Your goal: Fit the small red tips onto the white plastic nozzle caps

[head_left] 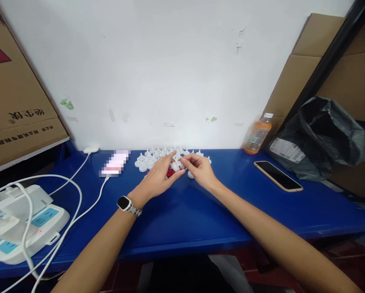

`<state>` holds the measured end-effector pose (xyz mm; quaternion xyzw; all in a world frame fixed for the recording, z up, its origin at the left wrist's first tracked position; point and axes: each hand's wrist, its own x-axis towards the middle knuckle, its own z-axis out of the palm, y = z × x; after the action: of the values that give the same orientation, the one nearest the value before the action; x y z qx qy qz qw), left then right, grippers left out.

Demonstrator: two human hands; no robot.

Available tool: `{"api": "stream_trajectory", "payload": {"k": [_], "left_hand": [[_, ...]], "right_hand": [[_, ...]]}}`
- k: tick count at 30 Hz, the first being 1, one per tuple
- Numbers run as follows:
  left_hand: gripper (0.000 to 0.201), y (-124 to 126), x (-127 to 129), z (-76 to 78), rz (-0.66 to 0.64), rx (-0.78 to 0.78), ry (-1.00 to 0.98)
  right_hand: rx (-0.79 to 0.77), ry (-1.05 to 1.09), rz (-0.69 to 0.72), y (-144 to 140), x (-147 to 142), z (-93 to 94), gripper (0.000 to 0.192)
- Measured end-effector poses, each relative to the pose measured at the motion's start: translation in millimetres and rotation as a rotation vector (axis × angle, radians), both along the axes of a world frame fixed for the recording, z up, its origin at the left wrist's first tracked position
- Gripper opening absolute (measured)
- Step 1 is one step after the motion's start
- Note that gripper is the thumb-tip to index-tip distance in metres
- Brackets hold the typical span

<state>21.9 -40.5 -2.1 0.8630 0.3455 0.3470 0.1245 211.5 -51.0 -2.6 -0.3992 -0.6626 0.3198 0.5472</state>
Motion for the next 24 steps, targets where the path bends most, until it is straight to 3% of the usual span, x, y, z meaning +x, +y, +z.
{"api": "stream_trajectory", "payload": {"k": [5, 8, 14, 20, 24], "left_hand": [[0.037, 14, -20, 7.8, 0.112, 0.063, 0.001], [0.034, 19, -24, 6.4, 0.141, 0.056, 0.043], [0.033, 22, -22, 0.7, 0.142, 0.059, 0.086], [0.032, 23, -23, 0.0, 0.154, 0.051, 0.104], [0.03, 21, -23, 0.0, 0.14, 0.055, 0.108]], "right_hand": [[0.164, -0.647, 0.004, -1, 18, 1.2, 0.017], [0.227, -0.873, -0.025, -1, 23, 0.9, 0.012], [0.223, -0.907, -0.173, 12, 18, 10.9, 0.015], [0.179, -1.039, -0.3, 67, -5, 18.8, 0.024], [0.118, -1.148, -0.255, 94, -19, 17.6, 0.019]]}}
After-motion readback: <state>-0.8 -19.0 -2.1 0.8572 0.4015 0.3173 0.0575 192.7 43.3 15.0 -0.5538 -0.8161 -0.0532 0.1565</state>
